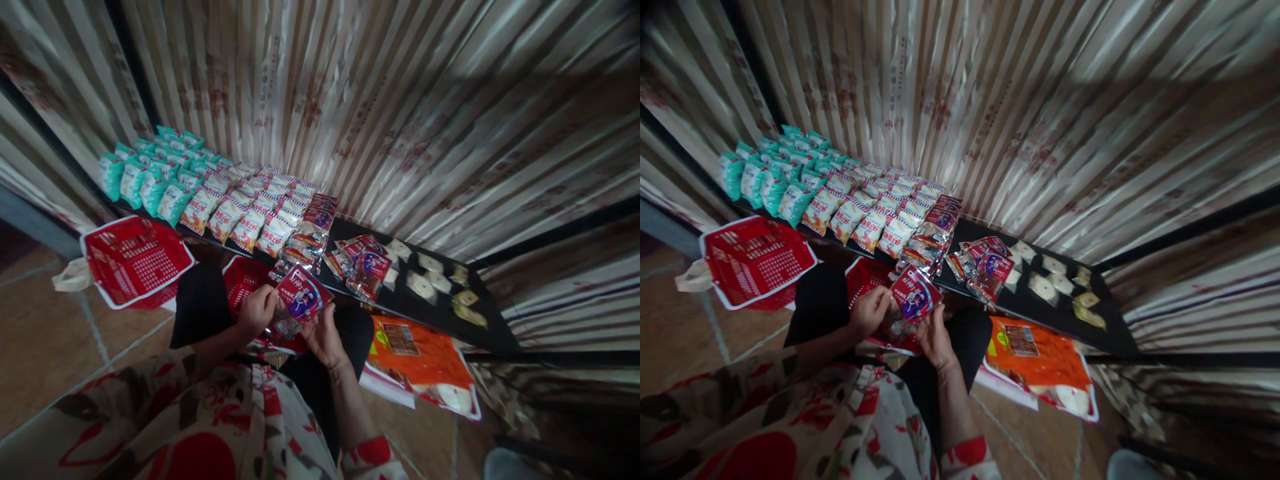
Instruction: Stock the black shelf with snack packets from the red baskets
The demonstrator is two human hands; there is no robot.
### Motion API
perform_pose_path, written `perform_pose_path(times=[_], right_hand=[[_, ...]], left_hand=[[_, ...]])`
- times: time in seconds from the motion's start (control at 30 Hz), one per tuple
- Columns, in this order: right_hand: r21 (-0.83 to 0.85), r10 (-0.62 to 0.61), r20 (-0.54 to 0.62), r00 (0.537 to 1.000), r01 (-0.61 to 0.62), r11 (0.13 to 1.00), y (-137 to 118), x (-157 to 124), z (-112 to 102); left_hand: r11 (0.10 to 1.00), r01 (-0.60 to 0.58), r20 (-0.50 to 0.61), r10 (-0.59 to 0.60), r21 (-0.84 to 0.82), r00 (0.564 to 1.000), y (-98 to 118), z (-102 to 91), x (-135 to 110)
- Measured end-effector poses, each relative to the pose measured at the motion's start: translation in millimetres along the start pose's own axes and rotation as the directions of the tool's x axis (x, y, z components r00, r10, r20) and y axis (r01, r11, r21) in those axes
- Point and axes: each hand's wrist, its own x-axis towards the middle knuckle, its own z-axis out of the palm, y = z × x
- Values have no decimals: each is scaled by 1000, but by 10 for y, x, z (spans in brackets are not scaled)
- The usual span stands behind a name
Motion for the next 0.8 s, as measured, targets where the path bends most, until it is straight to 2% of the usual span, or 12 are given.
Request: perform_pose_path(times=[0.2,0.37,0.5,0.63,0.8], right_hand=[[-143,-40,35,999,45,989,22,-14,102],[-228,-169,-105,980,142,963,44,46,200],[-277,-231,-204,951,170,946,-81,68,246],[-218,-274,-320,907,211,953,-230,125,241],[-186,-307,-356,883,255,949,-356,252,158]], left_hand=[[998,47,23,-49,47,999,126,-46,85],[990,106,60,-112,93,992,258,-112,167],[988,121,127,-132,91,983,362,-180,240],[990,141,181,-142,20,973,409,-149,279],[956,207,213,-162,-209,964,401,-1,301]])
